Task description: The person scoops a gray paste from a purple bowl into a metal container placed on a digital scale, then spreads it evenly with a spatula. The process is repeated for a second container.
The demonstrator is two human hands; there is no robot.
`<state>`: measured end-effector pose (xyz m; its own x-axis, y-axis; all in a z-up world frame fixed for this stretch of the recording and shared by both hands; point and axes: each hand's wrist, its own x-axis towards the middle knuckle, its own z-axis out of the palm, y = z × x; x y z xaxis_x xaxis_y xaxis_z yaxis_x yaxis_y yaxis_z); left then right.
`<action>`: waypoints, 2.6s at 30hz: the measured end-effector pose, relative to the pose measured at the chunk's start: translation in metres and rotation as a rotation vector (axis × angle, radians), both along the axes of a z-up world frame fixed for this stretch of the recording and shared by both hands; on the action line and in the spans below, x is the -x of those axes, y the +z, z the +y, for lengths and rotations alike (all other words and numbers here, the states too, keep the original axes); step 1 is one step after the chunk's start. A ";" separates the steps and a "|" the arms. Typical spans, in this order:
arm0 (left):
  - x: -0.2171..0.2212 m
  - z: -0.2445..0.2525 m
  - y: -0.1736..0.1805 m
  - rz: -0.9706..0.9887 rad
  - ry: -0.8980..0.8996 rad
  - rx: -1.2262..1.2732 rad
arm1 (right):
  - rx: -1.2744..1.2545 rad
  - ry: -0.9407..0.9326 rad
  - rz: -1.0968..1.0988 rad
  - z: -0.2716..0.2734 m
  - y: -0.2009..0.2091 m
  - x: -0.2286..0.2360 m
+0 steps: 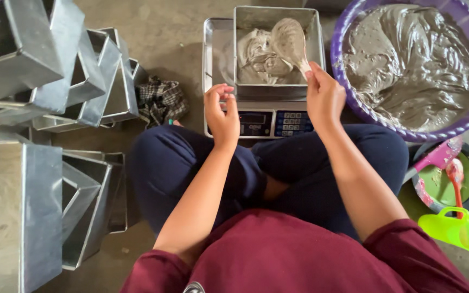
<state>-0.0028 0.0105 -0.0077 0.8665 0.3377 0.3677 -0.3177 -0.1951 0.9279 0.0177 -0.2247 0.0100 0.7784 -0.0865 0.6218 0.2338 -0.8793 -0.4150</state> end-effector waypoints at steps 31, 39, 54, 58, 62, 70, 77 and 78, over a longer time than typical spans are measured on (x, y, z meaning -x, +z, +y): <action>-0.002 -0.006 -0.001 0.028 -0.036 0.000 | 0.595 -0.562 0.434 -0.282 -0.062 0.165; -0.001 -0.006 0.001 0.039 -0.027 -0.032 | 0.616 -0.622 0.550 -0.273 -0.058 0.157; 0.000 -0.002 0.002 0.030 -0.034 -0.023 | 0.315 -0.498 0.329 -0.335 -0.032 0.065; 0.001 -0.003 0.000 0.027 -0.029 -0.016 | 0.307 -0.486 0.531 -0.378 -0.024 0.051; 0.000 -0.004 0.001 0.030 -0.025 -0.021 | 0.253 -0.475 0.675 -0.391 -0.016 0.053; -0.001 -0.006 0.001 0.044 -0.044 -0.037 | -0.055 -0.332 0.686 -0.284 0.007 0.034; -0.003 -0.002 -0.002 0.051 -0.013 -0.035 | -0.495 -0.124 0.638 -0.119 0.050 -0.008; -0.004 -0.002 -0.003 0.050 -0.009 -0.016 | -0.556 -0.091 0.648 -0.098 0.054 -0.013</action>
<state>0.0009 0.0082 -0.0110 0.8869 0.3238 0.3296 -0.2733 -0.2076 0.9393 0.0302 -0.3230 0.0641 0.9406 -0.3261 -0.0945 -0.2598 -0.5121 -0.8187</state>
